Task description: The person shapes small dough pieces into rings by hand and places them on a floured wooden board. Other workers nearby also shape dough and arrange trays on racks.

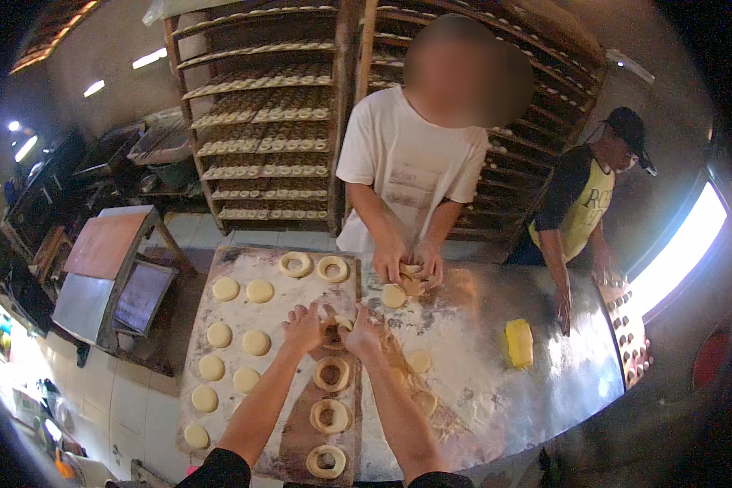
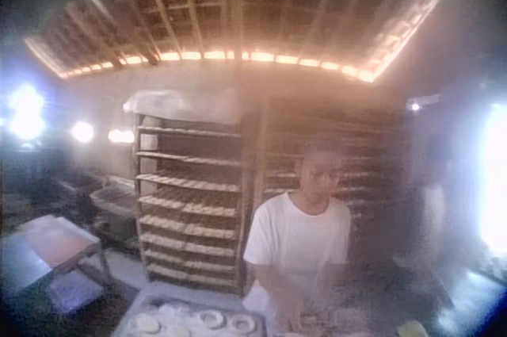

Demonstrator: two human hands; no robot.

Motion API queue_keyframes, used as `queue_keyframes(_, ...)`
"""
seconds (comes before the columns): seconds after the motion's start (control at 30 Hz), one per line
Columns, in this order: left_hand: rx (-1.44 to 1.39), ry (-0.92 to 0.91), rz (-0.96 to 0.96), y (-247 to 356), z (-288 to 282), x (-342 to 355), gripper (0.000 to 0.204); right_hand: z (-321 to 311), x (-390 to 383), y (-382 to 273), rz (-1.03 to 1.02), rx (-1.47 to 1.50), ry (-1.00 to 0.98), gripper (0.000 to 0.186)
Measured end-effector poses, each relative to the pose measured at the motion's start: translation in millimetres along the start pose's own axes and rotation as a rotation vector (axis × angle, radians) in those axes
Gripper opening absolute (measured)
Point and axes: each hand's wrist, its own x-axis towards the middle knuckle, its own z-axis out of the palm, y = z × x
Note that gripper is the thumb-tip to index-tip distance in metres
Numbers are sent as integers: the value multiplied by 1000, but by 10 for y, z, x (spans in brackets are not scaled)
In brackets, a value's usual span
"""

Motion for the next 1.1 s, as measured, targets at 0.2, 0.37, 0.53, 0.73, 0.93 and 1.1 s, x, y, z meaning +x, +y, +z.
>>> queue_keyframes(0.2, -89, 224, 50, 142, 29, -287, 68, -892, -676, 847, 132, -194, 317, 60)
queue_keyframes(0.37, -542, 214, 230, 774, 428, -791, 52, -1114, -874, 1229, 136, -378, 80, 53)
queue_keyframes(0.53, -626, -55, 261, 1311, 702, -1219, 43, -1385, -1004, 1100, -67, 202, -95, 38)
queue_keyframes(0.73, -1000, -238, 256, 1670, 514, -1595, 40, -2098, -1437, 1090, -160, 831, -298, 60)
queue_keyframes(0.93, -796, 146, 354, 2102, 522, -1946, 26, -1990, -1474, 1023, -194, 364, 80, 73)
queue_keyframes(1.1, -483, 672, 323, 2299, 722, -2136, 38, -1885, -1504, 1191, -269, 1068, -282, 70)
